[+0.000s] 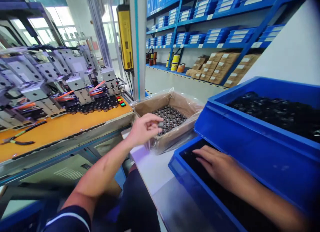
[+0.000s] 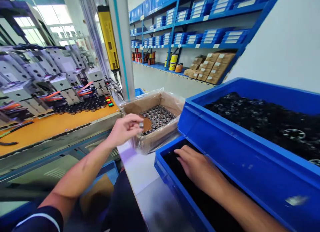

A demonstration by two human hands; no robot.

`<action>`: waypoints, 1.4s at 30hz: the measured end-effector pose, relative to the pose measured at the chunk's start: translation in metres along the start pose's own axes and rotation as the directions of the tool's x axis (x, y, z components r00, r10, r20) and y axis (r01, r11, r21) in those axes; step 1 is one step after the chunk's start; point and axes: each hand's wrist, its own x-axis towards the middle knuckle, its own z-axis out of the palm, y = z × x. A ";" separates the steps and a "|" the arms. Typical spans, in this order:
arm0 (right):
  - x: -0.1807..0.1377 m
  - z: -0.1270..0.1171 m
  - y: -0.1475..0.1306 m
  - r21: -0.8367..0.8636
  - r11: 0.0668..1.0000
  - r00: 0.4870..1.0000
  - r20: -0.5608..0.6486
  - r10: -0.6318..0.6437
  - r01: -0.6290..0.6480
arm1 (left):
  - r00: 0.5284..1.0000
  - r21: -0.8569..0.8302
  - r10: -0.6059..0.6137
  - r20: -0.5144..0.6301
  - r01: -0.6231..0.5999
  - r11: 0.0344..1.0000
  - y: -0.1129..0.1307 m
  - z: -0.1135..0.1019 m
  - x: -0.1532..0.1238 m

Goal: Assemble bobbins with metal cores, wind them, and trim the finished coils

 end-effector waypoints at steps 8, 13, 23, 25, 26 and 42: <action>0.023 -0.020 -0.050 0.039 0.999 0.947 -0.322 -0.004 0.018 | 0.958 -0.744 -0.206 -0.199 -0.010 0.668 0.013 -0.019 -0.149; 0.037 -0.035 -0.140 0.281 0.941 0.944 -0.317 -0.094 0.188 | 0.960 -0.729 -0.184 -0.209 -0.028 0.684 0.030 -0.026 -0.168; 0.015 -0.006 -0.170 0.347 0.874 0.923 -0.300 -0.239 0.340 | 0.966 -0.841 -0.180 -0.183 -0.059 0.538 0.036 -0.006 -0.185; 0.015 -0.006 -0.169 0.363 0.868 0.925 -0.297 -0.238 0.340 | 0.961 -0.846 -0.201 -0.188 -0.055 0.531 0.037 -0.004 -0.184; 0.016 -0.007 -0.169 0.364 0.867 0.925 -0.293 -0.240 0.340 | 0.960 -0.846 -0.209 -0.185 -0.047 0.531 0.037 -0.003 -0.184; 0.016 -0.005 -0.166 0.405 0.852 0.932 -0.277 -0.233 0.333 | 0.965 -0.907 -0.261 -0.017 0.095 0.410 0.047 0.005 -0.172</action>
